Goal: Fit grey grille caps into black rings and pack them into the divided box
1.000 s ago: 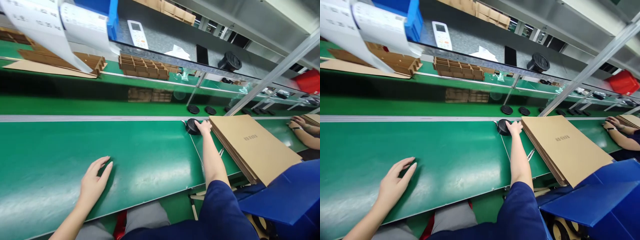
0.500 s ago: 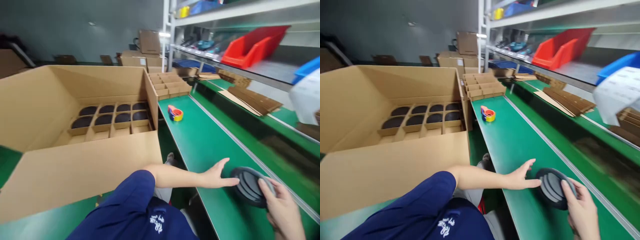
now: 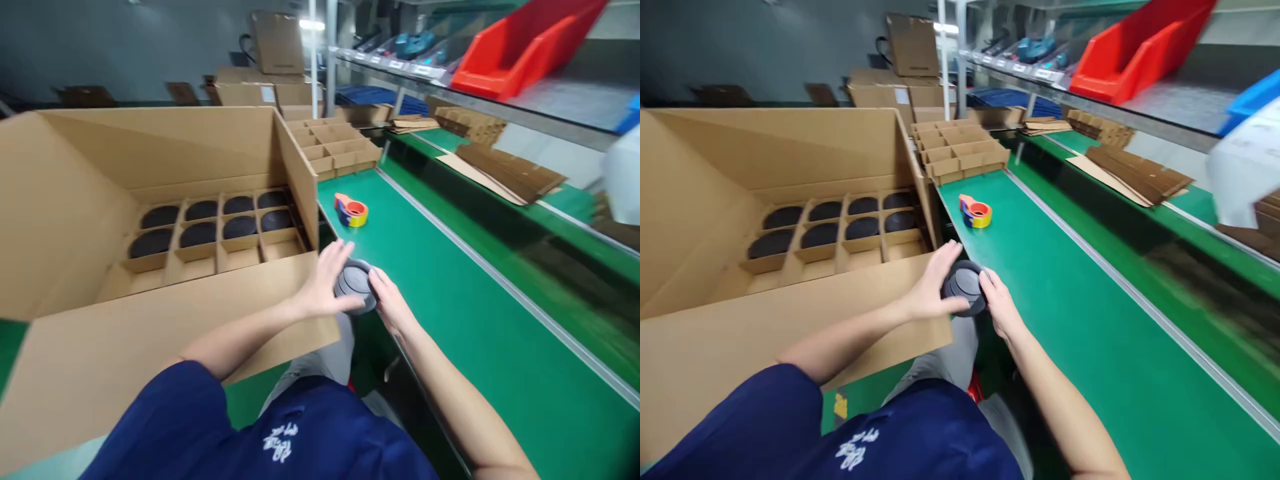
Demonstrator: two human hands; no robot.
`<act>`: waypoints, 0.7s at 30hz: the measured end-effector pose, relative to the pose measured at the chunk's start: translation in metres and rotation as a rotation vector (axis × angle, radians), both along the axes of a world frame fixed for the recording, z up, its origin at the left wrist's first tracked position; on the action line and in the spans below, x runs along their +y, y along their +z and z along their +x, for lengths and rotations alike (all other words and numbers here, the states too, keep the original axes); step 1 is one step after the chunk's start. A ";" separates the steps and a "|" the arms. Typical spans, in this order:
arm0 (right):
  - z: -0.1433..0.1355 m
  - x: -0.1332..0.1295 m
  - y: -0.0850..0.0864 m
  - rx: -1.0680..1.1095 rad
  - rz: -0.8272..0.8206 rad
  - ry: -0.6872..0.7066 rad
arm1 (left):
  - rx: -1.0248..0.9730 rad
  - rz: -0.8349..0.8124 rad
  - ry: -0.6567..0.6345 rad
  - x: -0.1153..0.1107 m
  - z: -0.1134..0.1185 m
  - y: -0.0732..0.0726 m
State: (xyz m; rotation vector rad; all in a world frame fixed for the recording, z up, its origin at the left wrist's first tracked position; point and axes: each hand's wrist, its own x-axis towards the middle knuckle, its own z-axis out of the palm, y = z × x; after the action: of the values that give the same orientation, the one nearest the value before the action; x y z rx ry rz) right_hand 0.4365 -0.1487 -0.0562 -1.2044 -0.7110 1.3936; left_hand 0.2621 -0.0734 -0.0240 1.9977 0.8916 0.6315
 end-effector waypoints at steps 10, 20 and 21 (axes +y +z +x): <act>-0.082 0.017 0.029 0.269 -0.132 0.384 | 0.565 0.272 -0.283 -0.021 -0.092 0.072; 0.012 0.011 -0.017 -0.288 -0.072 0.200 | 0.958 0.103 1.095 0.089 -0.321 0.064; 0.030 0.006 -0.032 -0.319 -0.116 0.139 | 0.998 0.030 1.108 0.094 -0.342 0.056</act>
State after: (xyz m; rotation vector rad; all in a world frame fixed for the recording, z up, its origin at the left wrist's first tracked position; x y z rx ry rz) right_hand 0.4662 -0.1424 -0.0878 -1.5129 -0.9613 1.3858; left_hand -0.0798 0.0206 0.0323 1.6434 2.6541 0.1233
